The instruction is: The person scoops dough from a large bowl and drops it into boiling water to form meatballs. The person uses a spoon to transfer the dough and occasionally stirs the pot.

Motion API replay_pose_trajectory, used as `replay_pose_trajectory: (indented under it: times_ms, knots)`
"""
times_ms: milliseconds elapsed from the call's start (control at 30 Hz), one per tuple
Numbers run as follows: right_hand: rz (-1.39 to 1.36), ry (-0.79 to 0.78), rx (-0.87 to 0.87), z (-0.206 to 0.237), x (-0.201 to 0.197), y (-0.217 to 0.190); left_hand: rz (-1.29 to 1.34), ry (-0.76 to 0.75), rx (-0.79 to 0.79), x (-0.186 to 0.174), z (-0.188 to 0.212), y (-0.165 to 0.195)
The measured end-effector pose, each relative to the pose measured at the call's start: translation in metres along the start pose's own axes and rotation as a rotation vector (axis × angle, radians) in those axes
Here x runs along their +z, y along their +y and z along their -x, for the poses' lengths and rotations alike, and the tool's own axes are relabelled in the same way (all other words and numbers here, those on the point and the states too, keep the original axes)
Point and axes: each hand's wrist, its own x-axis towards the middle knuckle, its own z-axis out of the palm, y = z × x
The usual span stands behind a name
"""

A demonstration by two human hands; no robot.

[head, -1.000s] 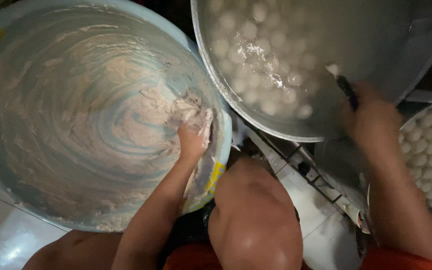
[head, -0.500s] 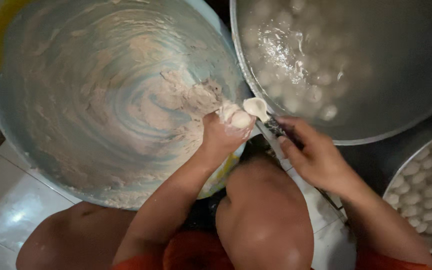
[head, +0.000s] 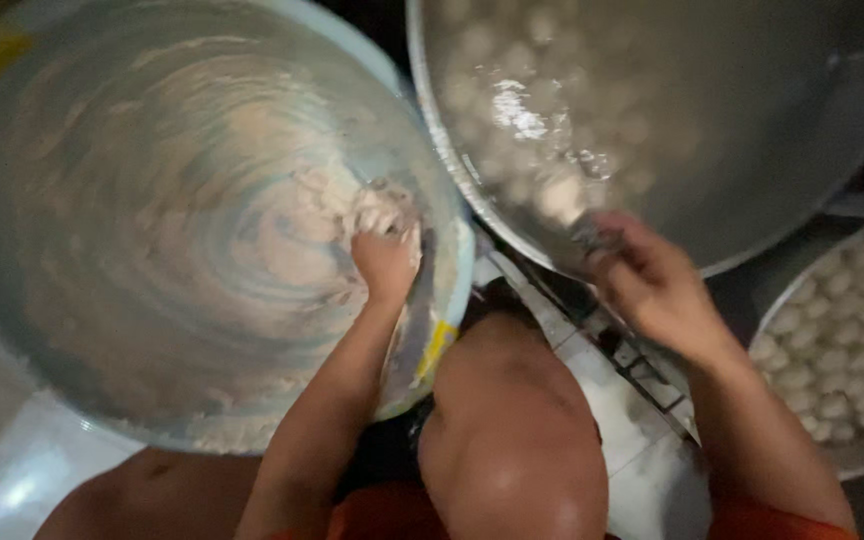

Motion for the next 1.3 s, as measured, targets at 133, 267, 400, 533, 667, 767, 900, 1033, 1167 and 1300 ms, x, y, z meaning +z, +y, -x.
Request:
replay_pose_trajectory:
  times_ms: [133,267,400,533,667,767,900,1033,1167,1300]
  knots:
    - [0.710,0.363,-0.029,-0.002,-0.044,0.015,0.513,-0.067,-0.524,0.018,0.020,-0.009]
    - [0.838,0.433,0.009,0.001,-0.067,0.020,0.230,-0.042,-0.105,0.004,0.017,0.007]
    - [0.994,0.531,-0.133,0.005,-0.059,0.011,0.165,-0.104,0.073,-0.021,0.007,0.037]
    - [0.221,0.202,0.107,0.006,-0.014,-0.009,-0.044,-0.065,0.323,-0.036,0.002,0.069]
    - [0.174,-0.135,0.068,0.004,0.037,-0.038,0.276,-0.034,0.260,-0.043,0.000,0.091]
    - [0.335,-0.133,-0.002,0.005,0.060,-0.051,0.200,-0.112,0.296,-0.045,-0.002,0.091]
    - [0.255,-0.216,-0.173,-0.001,0.065,-0.048,0.089,-0.321,0.266,-0.037,0.003,0.080]
    - [0.078,-0.287,0.154,-0.010,0.058,-0.030,0.124,-0.291,0.220,-0.025,-0.007,0.052]
    - [0.100,-0.160,0.125,-0.013,0.026,-0.018,-0.292,-0.305,-0.008,-0.018,-0.051,-0.001]
    - [0.258,0.233,0.139,-0.019,-0.025,-0.008,-0.080,-0.123,-0.386,0.004,-0.037,-0.030]
